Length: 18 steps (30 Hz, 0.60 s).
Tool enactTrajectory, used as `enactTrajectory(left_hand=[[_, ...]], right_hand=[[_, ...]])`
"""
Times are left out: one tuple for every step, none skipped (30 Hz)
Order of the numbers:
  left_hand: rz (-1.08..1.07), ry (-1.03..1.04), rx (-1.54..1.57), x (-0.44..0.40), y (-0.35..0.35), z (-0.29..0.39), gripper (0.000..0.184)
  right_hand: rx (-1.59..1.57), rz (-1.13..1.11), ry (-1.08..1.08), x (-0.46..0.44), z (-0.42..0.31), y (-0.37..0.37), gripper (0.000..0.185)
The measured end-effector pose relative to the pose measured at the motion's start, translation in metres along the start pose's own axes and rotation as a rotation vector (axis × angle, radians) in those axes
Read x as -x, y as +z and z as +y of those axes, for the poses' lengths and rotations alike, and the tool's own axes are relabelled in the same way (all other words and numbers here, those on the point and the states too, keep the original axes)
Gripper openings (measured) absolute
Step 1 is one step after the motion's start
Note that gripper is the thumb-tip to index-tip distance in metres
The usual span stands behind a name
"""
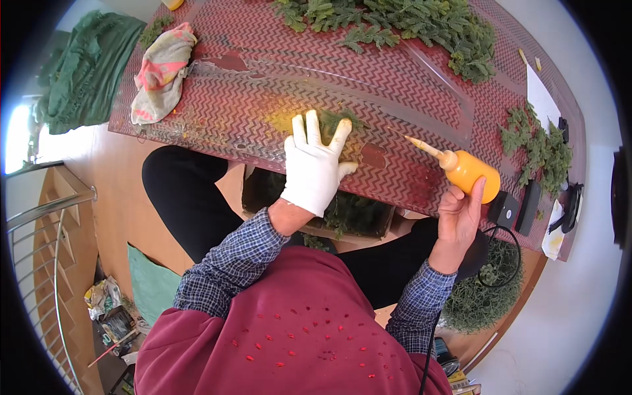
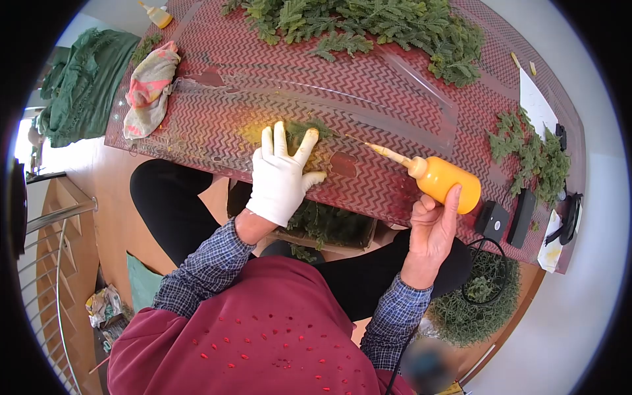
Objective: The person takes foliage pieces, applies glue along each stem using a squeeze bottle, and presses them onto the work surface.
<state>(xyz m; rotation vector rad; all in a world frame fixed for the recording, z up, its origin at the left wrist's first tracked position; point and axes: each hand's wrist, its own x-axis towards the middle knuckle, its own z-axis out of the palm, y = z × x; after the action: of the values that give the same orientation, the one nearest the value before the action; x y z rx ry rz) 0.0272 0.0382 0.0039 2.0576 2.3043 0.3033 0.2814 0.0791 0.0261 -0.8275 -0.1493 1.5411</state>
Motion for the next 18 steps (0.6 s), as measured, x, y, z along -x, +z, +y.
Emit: enactTrajectory(left_hand=[[0.002,0.003,0.004,-0.001,0.004,-0.001,0.074],[-0.032,0.01,-0.015,-0.002,0.004,-0.001,0.075],[-0.069,0.018,-0.035,-0.001,0.005,-0.003,0.076],[-0.074,0.018,-0.033,-0.001,0.006,-0.005,0.076],[-0.069,0.04,-0.032,0.0,0.005,-0.008,0.074],[-0.066,0.061,-0.028,0.0,0.005,-0.011,0.073],[-0.073,0.057,-0.025,0.0,0.004,-0.014,0.073],[-0.079,0.091,-0.025,-0.001,0.003,-0.018,0.072],[-0.085,0.124,-0.025,-0.002,0.003,-0.021,0.071],[-0.043,0.144,-0.026,-0.003,0.002,-0.023,0.066],[-0.045,0.141,-0.021,-0.004,0.005,-0.025,0.066],[-0.003,0.162,-0.027,-0.004,0.009,-0.028,0.062],[0.041,0.184,-0.037,-0.006,0.011,-0.033,0.058],[0.046,0.184,-0.037,-0.009,0.011,-0.039,0.058],[0.108,0.261,-0.013,-0.01,0.011,-0.047,0.056],[0.171,0.336,0.012,-0.011,0.01,-0.054,0.055],[0.176,0.335,0.012,-0.014,0.008,-0.061,0.055],[0.062,0.253,0.182,-0.019,0.005,-0.067,0.057]], right_hand=[[0.002,0.0,-0.005,0.0,0.001,0.0,0.037],[0.006,-0.001,0.01,0.0,0.001,-0.001,0.037],[0.009,0.0,0.028,0.0,0.002,-0.002,0.037],[0.019,-0.003,0.023,-0.001,0.004,-0.003,0.037],[0.022,0.0,0.026,-0.001,0.005,-0.001,0.037],[0.034,-0.006,0.024,-0.001,0.007,0.001,0.037],[0.047,-0.011,0.024,0.0,0.009,0.002,0.036],[0.053,-0.006,0.028,0.0,0.012,0.003,0.036],[0.057,-0.01,0.034,0.0,0.015,0.004,0.036],[0.061,-0.016,0.038,0.0,0.017,0.005,0.036],[0.067,-0.015,0.038,0.0,0.017,0.005,0.036],[0.065,-0.013,0.051,-0.001,0.019,0.004,0.037],[0.059,-0.014,0.062,-0.003,0.02,0.004,0.038],[0.058,-0.018,0.06,-0.005,0.021,0.003,0.038],[0.045,-0.016,0.072,-0.007,0.02,0.001,0.04],[0.032,-0.015,0.085,-0.008,0.02,0.0,0.041],[0.033,-0.02,0.083,-0.008,0.019,0.001,0.041],[-0.066,-0.018,0.176,-0.009,0.018,0.002,0.042]])
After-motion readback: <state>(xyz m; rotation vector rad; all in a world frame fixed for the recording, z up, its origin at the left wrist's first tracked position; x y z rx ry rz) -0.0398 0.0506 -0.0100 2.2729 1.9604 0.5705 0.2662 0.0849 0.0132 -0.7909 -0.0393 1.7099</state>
